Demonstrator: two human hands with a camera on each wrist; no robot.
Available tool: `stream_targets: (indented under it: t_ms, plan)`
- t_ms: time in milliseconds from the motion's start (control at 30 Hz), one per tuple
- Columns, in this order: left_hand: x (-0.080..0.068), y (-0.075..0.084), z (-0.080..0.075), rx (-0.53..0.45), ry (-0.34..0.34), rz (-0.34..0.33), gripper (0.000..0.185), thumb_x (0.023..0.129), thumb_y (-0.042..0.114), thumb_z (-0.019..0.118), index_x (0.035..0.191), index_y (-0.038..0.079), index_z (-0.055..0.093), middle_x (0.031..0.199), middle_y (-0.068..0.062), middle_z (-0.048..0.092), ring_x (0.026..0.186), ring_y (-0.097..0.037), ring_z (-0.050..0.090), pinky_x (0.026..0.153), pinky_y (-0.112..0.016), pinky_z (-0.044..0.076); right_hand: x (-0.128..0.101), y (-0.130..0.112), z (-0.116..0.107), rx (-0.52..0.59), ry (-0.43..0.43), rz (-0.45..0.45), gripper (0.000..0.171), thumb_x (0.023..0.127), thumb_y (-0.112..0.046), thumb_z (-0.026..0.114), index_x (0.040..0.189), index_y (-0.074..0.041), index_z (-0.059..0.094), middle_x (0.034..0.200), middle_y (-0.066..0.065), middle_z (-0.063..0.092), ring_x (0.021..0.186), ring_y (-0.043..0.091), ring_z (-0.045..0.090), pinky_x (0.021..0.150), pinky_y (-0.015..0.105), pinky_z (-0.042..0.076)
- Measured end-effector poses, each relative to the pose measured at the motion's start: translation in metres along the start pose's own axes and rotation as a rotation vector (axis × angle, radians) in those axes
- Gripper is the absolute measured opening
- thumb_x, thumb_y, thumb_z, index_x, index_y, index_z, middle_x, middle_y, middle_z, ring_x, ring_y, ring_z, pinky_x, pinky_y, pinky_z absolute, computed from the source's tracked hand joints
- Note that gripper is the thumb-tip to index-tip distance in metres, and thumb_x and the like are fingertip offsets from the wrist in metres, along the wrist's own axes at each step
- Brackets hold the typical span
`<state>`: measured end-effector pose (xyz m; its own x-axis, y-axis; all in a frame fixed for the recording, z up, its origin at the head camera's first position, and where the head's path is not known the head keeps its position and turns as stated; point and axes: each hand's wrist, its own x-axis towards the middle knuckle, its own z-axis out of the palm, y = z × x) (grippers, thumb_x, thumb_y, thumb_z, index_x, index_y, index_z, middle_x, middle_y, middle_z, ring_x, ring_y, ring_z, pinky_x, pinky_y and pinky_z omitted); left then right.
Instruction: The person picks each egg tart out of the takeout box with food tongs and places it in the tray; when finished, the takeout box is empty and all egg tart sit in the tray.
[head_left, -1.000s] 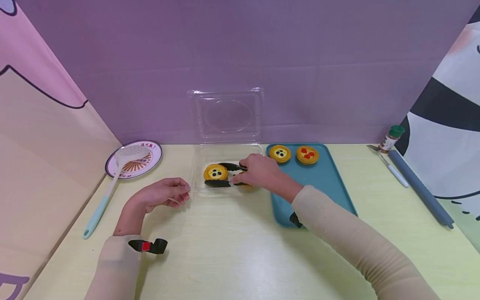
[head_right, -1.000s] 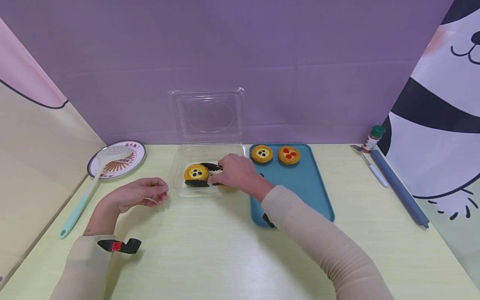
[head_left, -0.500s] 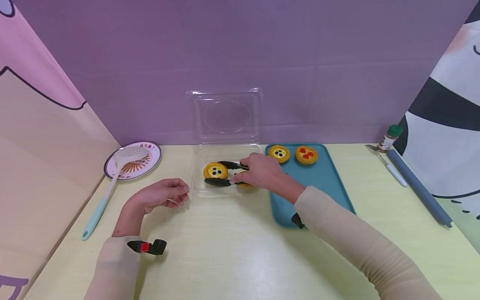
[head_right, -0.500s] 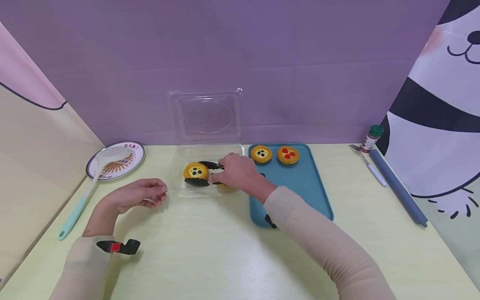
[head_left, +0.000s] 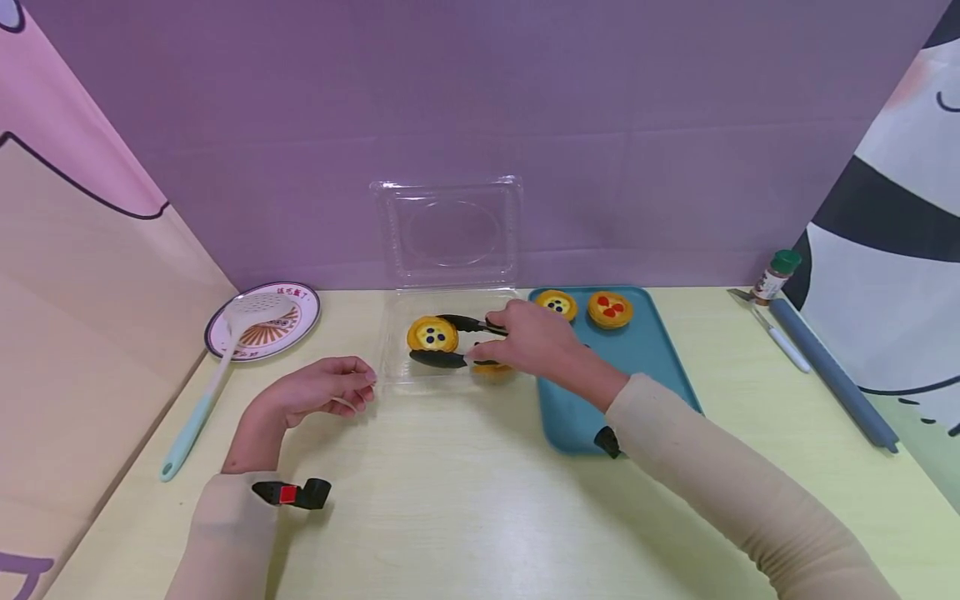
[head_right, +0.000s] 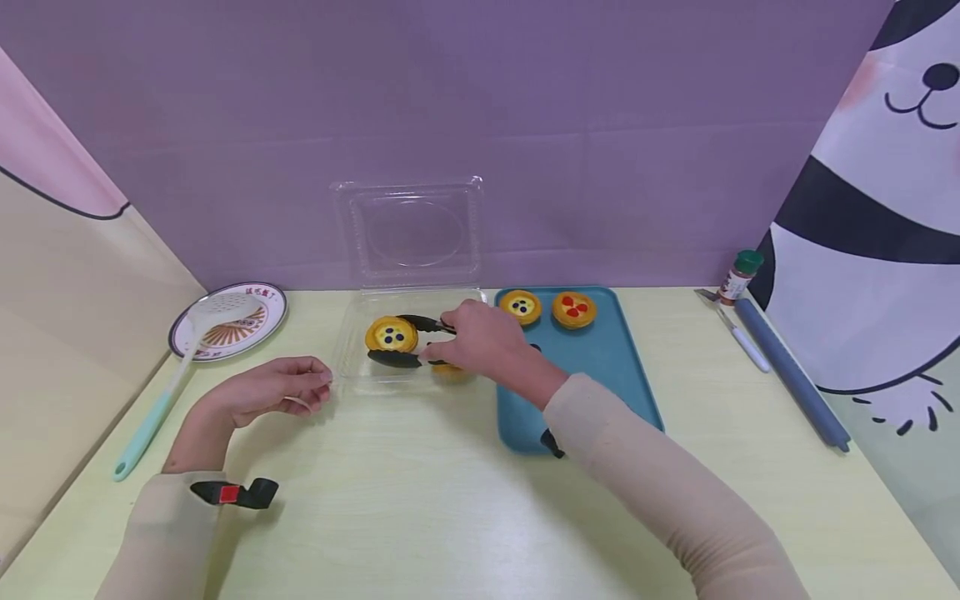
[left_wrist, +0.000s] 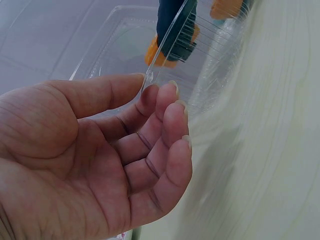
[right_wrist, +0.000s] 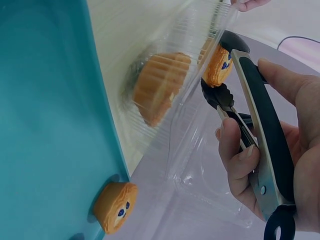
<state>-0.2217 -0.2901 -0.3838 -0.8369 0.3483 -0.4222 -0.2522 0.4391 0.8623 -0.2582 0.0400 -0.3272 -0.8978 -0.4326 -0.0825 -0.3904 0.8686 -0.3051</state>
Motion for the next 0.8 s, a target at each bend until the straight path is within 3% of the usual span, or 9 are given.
stream_targets:
  t_ms: [67,167,300,533,667,800]
  plan:
    - [0.000,0.000,0.000,0.001,0.002,0.000,0.030,0.104,0.024,0.053,0.116,-0.004,0.051,0.094,-0.005,0.062,0.084,-0.017,0.060,0.078,-0.031,0.056,-0.003,0.001,-0.002,-0.001,0.009,-0.004,0.075,0.086,-0.065,0.066,0.143,-0.017,0.056,0.109,0.009,0.069,0.049,0.015,0.041,0.046,0.028,0.030]
    - [0.001,-0.001,0.000,0.008,0.001,0.004,0.031,0.104,0.024,0.053,0.116,-0.004,0.051,0.094,-0.005,0.062,0.084,-0.017,0.060,0.078,-0.032,0.056,-0.007,0.004,-0.004,-0.003,0.027,-0.006,0.075,0.086,-0.066,0.065,0.142,-0.017,0.057,0.132,0.009,0.063,0.069,0.017,0.058,0.052,0.028,0.040]
    - [0.002,-0.001,-0.001,0.015,0.005,-0.002,0.032,0.104,0.025,0.053,0.116,-0.005,0.050,0.094,-0.005,0.062,0.084,-0.017,0.060,0.080,-0.032,0.056,-0.012,0.008,-0.008,-0.014,0.052,-0.006,0.077,0.086,-0.068,0.064,0.143,-0.017,0.057,0.134,0.010,0.062,0.099,0.022,0.064,0.064,0.030,0.049]
    - [0.002,-0.003,-0.002,0.015,0.011,-0.007,0.033,0.104,0.024,0.053,0.117,-0.006,0.051,0.094,-0.004,0.062,0.083,-0.017,0.061,0.079,-0.032,0.056,-0.028,0.017,-0.019,-0.020,0.099,0.008,0.078,0.084,-0.069,0.066,0.142,-0.019,0.057,0.131,0.007,0.063,0.102,0.023,0.064,0.063,0.031,0.051]
    - [0.002,-0.003,-0.002,0.013,0.009,0.007,0.033,0.104,0.025,0.054,0.116,-0.006,0.051,0.094,-0.004,0.062,0.083,-0.017,0.061,0.079,-0.032,0.056,-0.038,0.024,-0.026,0.029,0.104,0.043,0.079,0.084,-0.068,0.066,0.144,-0.019,0.055,0.144,0.009,0.056,0.115,0.027,0.064,0.073,0.037,0.055]
    - [0.002,-0.004,-0.002,0.009,0.002,0.017,0.033,0.104,0.025,0.054,0.115,-0.006,0.051,0.093,-0.004,0.063,0.083,-0.016,0.061,0.078,-0.031,0.056,-0.046,0.033,-0.031,0.051,0.118,0.063,0.078,0.084,-0.067,0.066,0.145,-0.020,0.054,0.147,0.011,0.054,0.114,0.029,0.065,0.081,0.043,0.055]
